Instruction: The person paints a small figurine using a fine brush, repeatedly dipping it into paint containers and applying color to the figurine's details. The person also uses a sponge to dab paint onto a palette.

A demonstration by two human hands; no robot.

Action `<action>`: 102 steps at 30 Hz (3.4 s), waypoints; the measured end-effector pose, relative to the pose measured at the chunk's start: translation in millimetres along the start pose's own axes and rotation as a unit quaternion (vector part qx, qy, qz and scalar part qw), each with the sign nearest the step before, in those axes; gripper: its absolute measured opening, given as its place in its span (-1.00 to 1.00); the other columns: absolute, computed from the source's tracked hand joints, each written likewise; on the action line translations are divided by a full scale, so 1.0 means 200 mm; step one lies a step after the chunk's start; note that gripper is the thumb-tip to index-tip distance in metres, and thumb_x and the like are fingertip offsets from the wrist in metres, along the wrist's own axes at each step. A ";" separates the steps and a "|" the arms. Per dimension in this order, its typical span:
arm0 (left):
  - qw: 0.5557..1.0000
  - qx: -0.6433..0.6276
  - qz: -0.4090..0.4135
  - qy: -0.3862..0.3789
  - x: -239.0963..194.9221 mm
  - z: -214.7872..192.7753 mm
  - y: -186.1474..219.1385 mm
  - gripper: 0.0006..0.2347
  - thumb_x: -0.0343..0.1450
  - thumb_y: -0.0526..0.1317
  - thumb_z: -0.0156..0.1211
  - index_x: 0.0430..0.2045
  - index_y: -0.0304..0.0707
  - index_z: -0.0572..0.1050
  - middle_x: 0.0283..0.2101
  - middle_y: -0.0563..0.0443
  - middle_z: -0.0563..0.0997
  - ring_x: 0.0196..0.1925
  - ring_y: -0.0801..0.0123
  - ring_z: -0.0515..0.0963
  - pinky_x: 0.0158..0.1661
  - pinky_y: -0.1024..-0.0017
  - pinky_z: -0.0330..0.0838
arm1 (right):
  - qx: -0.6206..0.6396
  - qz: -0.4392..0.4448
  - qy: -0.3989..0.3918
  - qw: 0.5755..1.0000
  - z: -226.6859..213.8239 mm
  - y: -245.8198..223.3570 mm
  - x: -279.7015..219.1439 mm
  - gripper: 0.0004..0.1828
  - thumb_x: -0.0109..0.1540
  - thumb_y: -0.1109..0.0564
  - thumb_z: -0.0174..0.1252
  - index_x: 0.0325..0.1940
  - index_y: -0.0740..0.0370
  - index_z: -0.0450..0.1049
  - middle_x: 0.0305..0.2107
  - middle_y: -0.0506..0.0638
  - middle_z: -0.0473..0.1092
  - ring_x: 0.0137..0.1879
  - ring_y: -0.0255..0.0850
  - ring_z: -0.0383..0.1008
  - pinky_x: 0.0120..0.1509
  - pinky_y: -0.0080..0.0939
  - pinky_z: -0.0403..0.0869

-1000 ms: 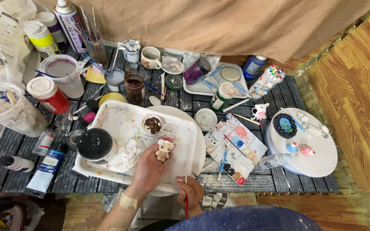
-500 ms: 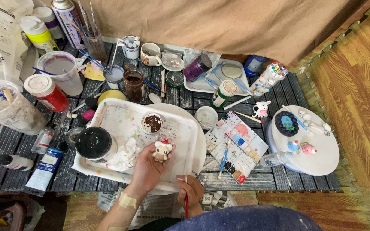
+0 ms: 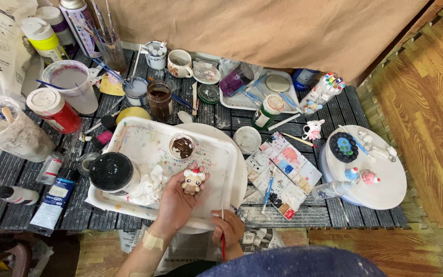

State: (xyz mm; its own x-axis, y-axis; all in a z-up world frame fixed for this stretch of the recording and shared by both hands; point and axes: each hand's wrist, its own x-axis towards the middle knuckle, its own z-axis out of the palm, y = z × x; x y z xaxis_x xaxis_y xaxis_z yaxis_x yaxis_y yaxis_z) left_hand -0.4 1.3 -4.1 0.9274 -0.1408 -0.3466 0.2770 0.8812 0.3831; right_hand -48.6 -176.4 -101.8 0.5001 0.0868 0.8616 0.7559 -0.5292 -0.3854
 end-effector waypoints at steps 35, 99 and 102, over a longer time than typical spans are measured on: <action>1.000 0.001 0.005 0.012 0.00 0.02 0.00 -0.67 0.53 -0.11 -0.18 0.11 -0.25 0.37 0.19 -0.07 0.52 0.21 0.21 0.52 0.20 0.29 0.32 | -0.012 0.001 -0.004 1.000 -0.01 -0.02 0.02 -0.66 0.43 0.03 -0.07 -0.32 0.21 0.48 -0.37 0.07 0.56 -0.26 -0.06 0.64 -0.19 -0.15 0.62; 0.971 0.222 -0.002 -0.087 -0.01 -0.02 -0.03 -0.43 0.50 0.12 -0.36 0.41 -0.12 0.03 0.17 -0.04 0.47 0.04 0.30 0.49 -0.01 0.25 0.38 | 0.190 0.264 -0.277 0.904 -0.04 0.00 0.64 -0.36 0.07 0.21 0.50 -0.14 0.19 0.09 0.32 0.20 0.36 0.21 -0.05 0.54 0.26 -0.15 0.54; 0.966 0.250 -0.014 -0.064 -0.01 -0.01 -0.01 -0.41 0.52 0.14 -0.37 0.45 -0.11 0.01 0.15 -0.23 0.46 0.04 0.19 0.52 0.06 0.21 0.38 | 0.167 0.270 -0.282 0.905 -0.04 0.02 0.62 -0.31 0.02 0.21 0.56 -0.17 0.20 0.09 0.26 0.18 0.41 0.03 -0.07 0.54 0.13 -0.16 0.53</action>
State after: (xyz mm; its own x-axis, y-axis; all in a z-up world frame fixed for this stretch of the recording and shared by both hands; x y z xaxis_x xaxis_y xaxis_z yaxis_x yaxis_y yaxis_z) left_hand -3.7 -0.6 -5.3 0.9324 -0.2436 -0.2670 0.3596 0.5518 0.7524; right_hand 13.1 -173.4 7.1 0.9003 0.3578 0.2480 0.3747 -0.3469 -0.8598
